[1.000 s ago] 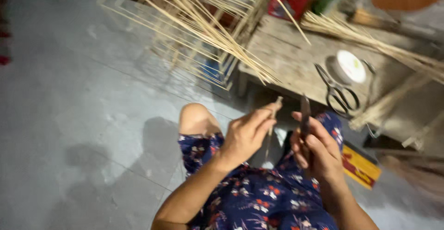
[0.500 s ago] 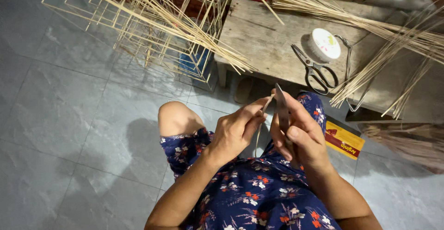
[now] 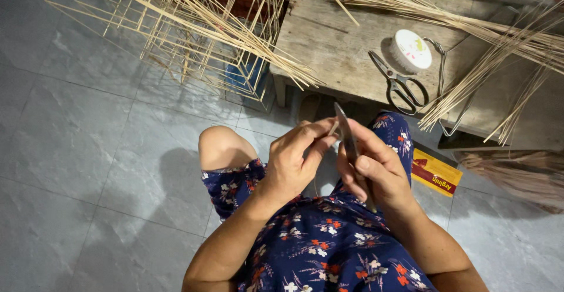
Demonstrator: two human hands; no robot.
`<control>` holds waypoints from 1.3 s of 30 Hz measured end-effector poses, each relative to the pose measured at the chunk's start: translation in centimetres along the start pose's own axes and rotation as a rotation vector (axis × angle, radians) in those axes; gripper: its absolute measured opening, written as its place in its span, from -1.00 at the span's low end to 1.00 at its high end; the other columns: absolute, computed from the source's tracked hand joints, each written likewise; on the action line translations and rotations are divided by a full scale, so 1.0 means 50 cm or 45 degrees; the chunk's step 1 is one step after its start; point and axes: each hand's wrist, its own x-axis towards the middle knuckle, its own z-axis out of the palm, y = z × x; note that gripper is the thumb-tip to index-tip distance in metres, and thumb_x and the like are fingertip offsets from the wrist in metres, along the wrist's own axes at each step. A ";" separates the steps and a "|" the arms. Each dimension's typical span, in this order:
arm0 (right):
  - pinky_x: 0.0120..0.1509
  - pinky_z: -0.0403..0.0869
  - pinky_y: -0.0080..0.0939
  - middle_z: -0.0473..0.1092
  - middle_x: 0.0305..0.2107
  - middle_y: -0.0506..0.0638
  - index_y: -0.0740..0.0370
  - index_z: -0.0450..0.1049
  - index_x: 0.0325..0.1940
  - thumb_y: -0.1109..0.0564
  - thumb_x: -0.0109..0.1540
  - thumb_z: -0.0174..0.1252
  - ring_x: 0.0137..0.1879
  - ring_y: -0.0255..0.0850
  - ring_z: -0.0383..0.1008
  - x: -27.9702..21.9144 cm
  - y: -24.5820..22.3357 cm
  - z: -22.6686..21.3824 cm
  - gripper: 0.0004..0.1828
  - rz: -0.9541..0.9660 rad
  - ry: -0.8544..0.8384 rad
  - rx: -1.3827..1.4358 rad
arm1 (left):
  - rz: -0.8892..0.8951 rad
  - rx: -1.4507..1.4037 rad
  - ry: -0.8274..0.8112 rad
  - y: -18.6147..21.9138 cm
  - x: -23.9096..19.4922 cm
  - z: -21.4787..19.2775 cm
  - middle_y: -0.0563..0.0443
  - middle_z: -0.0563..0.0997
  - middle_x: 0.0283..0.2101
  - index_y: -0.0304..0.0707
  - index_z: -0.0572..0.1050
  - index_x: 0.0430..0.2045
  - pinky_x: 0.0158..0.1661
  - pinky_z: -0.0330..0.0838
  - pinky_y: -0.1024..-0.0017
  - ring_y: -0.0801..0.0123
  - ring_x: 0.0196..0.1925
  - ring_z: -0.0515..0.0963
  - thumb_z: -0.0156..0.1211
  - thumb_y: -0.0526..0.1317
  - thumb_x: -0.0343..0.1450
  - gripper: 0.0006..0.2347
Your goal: The person sits on the floor and uses a knife to sharpen the ends of thin wooden sticks. They repeatedly pick up sticks, shave the ends to a point, and place the finished sticks into a nearby wire rack.
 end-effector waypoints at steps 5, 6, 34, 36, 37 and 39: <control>-0.53 0.27 -0.41 0.30 -0.47 0.06 0.25 0.05 0.60 -0.07 0.36 0.15 -0.63 -0.36 0.17 -0.003 -0.019 0.014 -0.20 -0.030 -0.022 0.066 | -0.050 -0.082 -0.001 0.007 0.007 0.006 -0.10 0.66 0.00 -0.33 0.47 -0.07 -0.07 0.65 0.41 0.25 -0.02 0.74 0.25 -0.46 0.49 -0.82; -0.52 0.27 -0.41 0.30 -0.47 0.06 0.24 0.04 0.60 -0.07 0.36 0.15 -0.64 -0.36 0.17 -0.004 -0.020 0.016 -0.19 -0.030 -0.023 0.062 | -0.069 -0.111 -0.010 0.007 0.007 0.007 -0.10 0.66 0.01 -0.33 0.46 -0.06 -0.08 0.66 0.41 0.26 -0.02 0.74 0.23 -0.46 0.49 -0.82; -0.54 0.25 -0.43 0.33 -0.47 0.06 0.23 0.09 0.52 0.01 0.38 0.08 -0.61 -0.37 0.20 0.003 -0.010 0.023 -0.34 -0.007 0.012 -0.019 | 0.028 0.001 0.031 0.005 0.001 0.013 -0.08 0.65 -0.10 -0.26 0.45 0.03 -0.17 0.64 0.40 0.22 -0.11 0.74 0.28 -0.45 0.48 -0.73; -0.55 0.25 -0.43 0.32 -0.47 0.06 0.23 0.10 0.52 0.02 0.38 0.08 -0.61 -0.37 0.21 0.004 -0.010 0.024 -0.34 -0.009 0.018 -0.030 | 0.038 0.010 0.028 0.005 0.001 0.012 -0.07 0.65 -0.11 -0.26 0.45 0.05 -0.18 0.63 0.40 0.22 -0.12 0.73 0.28 -0.45 0.48 -0.73; -0.55 0.25 -0.43 0.32 -0.47 0.06 0.23 0.10 0.52 0.02 0.38 0.08 -0.61 -0.37 0.21 0.004 -0.009 0.024 -0.34 -0.008 0.018 -0.019 | 0.044 0.017 0.026 0.004 0.002 0.011 -0.07 0.64 -0.12 -0.26 0.45 0.05 -0.19 0.63 0.39 0.23 -0.13 0.73 0.28 -0.46 0.48 -0.72; -0.55 0.25 -0.43 0.32 -0.47 0.06 0.24 0.10 0.53 0.02 0.38 0.09 -0.61 -0.38 0.20 0.002 -0.008 0.025 -0.33 -0.005 0.020 0.003 | 0.063 0.046 0.028 0.004 0.000 0.011 -0.06 0.64 -0.13 -0.26 0.45 0.06 -0.19 0.62 0.39 0.23 -0.14 0.73 0.27 -0.47 0.47 -0.71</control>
